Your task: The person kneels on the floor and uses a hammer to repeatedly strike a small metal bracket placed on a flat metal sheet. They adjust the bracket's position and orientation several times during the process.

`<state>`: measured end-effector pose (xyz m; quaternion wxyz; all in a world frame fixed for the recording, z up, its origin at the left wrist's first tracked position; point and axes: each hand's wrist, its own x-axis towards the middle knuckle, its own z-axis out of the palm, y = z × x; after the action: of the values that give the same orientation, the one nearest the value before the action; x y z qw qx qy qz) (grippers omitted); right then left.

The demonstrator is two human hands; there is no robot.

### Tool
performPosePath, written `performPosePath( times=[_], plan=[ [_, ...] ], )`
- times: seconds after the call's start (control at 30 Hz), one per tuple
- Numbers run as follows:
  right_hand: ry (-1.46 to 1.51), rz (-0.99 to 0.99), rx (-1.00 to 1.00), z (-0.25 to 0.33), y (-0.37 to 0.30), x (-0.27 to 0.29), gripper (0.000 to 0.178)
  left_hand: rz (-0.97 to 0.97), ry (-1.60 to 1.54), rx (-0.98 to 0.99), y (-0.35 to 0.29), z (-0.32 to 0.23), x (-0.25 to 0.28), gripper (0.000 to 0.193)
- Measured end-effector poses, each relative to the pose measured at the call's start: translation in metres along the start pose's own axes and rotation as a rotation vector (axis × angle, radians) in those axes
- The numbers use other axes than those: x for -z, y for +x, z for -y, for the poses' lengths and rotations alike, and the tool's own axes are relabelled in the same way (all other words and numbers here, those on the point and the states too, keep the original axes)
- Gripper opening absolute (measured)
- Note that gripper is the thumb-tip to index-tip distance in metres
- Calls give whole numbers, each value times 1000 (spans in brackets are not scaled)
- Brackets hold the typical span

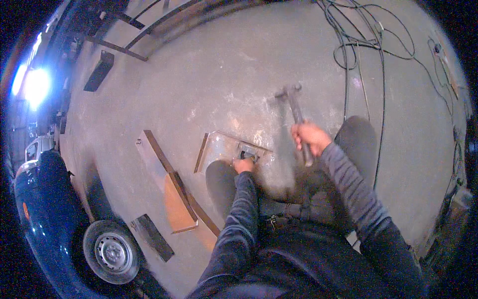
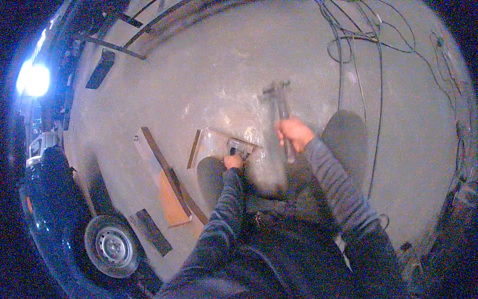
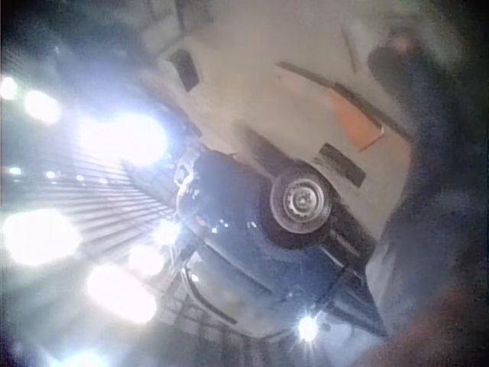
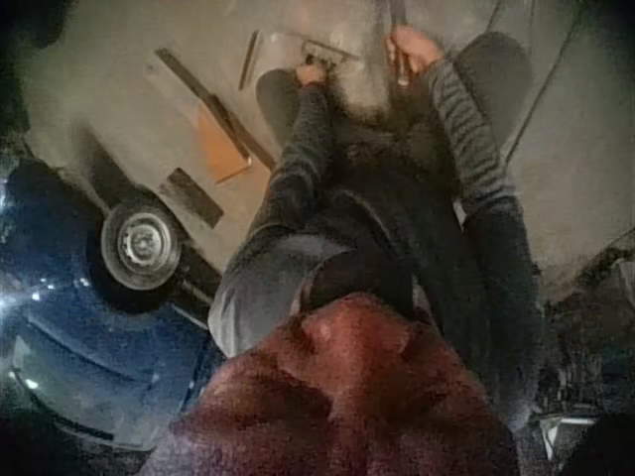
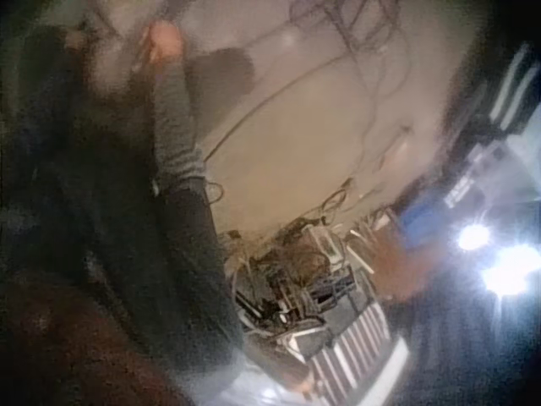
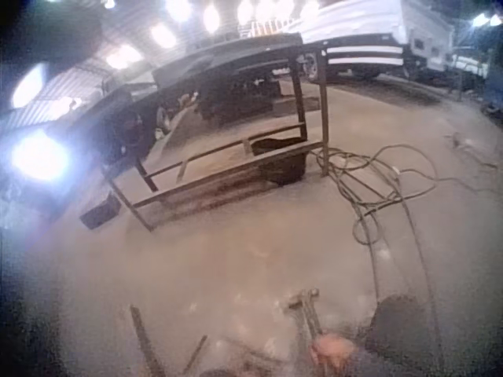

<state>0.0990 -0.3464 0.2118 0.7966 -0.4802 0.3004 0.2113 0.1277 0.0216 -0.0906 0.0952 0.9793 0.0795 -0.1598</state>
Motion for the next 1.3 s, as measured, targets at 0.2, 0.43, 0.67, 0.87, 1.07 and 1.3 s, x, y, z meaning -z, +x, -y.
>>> performPosePath(
  times=[0.2,0.43,0.67,0.87,1.07,1.3],
  plan=[
    [-427,-468,323,155,-79,65,17,252,-530,368,-61,-145,41,50],
    [-325,-630,692,125,-20,58,19,-3,-713,271,-57,-112,7,43],
    [-580,79,-370,-42,-10,69,24,-105,-858,182,-62,-133,47,37],
    [-622,-404,186,157,-43,45,15,-17,-695,334,-68,-140,56,43],
    [-897,-694,505,20,11,44,23,40,-641,312,-78,-159,75,43],
    [-583,-256,-199,44,-32,66,22,67,-660,331,-71,-129,68,53]
  ],
)
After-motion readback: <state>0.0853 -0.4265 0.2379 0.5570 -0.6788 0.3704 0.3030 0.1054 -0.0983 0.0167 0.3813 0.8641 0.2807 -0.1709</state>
